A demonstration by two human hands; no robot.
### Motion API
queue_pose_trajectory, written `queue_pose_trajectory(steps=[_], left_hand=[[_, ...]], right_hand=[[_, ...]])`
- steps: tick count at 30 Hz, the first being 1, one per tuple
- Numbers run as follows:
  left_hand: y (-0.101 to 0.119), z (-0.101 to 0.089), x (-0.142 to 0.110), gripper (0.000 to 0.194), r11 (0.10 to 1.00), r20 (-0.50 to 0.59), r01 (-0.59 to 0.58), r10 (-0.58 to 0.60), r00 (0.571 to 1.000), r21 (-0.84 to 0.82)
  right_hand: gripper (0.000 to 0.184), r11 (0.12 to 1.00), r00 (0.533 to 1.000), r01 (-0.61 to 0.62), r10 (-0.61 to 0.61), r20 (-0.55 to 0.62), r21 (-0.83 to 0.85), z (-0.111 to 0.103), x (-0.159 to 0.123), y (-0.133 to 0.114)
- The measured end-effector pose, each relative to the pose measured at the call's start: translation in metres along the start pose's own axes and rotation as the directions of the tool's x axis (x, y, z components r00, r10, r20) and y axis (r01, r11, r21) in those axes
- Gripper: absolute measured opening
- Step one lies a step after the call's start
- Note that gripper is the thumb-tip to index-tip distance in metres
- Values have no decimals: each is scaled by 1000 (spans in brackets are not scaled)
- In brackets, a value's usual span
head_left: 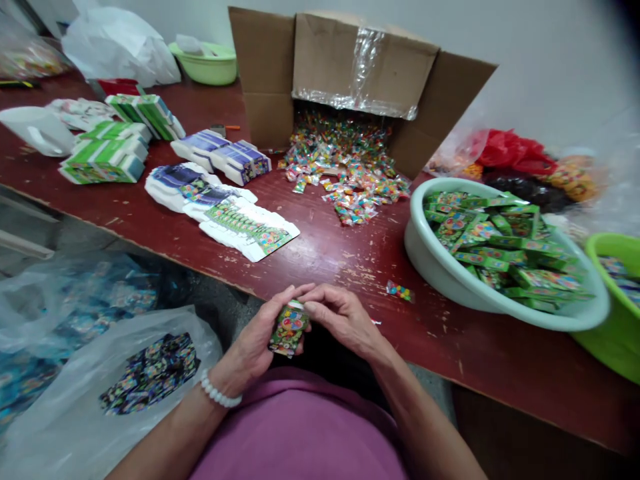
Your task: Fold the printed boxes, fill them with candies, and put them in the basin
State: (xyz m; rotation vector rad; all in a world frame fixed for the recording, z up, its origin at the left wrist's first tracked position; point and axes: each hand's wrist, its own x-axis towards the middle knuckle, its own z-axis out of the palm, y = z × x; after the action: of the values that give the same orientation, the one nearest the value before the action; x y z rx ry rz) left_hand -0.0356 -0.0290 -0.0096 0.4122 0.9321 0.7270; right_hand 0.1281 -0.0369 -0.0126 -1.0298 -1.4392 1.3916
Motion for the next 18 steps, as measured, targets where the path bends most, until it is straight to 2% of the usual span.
queue_pose_trajectory(steps=[2,4,6,7,9,11,12,13,14,15,16,17,18], left_hand=[[2,4,3,35,996,-73,24,-30,997,-87],[3,9,8,34,985,-133,40,-63,989,-166],[2,13,11,38,983,-138,45,-70,988,-176],[2,15,12,41,989,-114,48,-64,991,-143],[5,16,12,49,1000,-39,7,-7,999,-15],[15,11,15,61,976,22,-117,115,993,186],[22,6,20,65,920,27,-215,218,976,327],[31,0,25,67,815,19,-312,347,938,488],[41,-7,33,65,645,1,-374,501,866,667],[52,-15,41,65,409,33,-366,629,777,836],[61,-23,50,62,171,72,-294,744,664,940],[70,-31,58,60,-37,138,-180,793,593,983],[77,-37,65,59,-186,176,-39,811,558,982]], right_hand=[[26,959,990,136,-137,11,-250,4,-7,0],[60,837,972,224,-227,55,-499,11,-11,3],[85,726,970,230,-224,93,-649,17,-12,7],[89,689,971,224,-219,96,-690,18,-11,7],[84,619,961,230,-268,74,-751,12,-7,1],[76,507,918,228,-396,10,-831,-10,-3,-15],[74,431,878,200,-478,-35,-880,-28,-3,-27],[72,352,825,130,-557,-97,-927,-51,-4,-41],[73,279,754,38,-638,-156,-959,-77,-6,-56],[77,213,685,-72,-699,-203,-974,-104,-9,-71],[85,160,618,-170,-751,-232,-972,-131,-12,-85],[94,115,583,-240,-777,-238,-964,-155,-16,-96],[99,82,546,-268,-808,-222,-960,-175,-18,-104]])
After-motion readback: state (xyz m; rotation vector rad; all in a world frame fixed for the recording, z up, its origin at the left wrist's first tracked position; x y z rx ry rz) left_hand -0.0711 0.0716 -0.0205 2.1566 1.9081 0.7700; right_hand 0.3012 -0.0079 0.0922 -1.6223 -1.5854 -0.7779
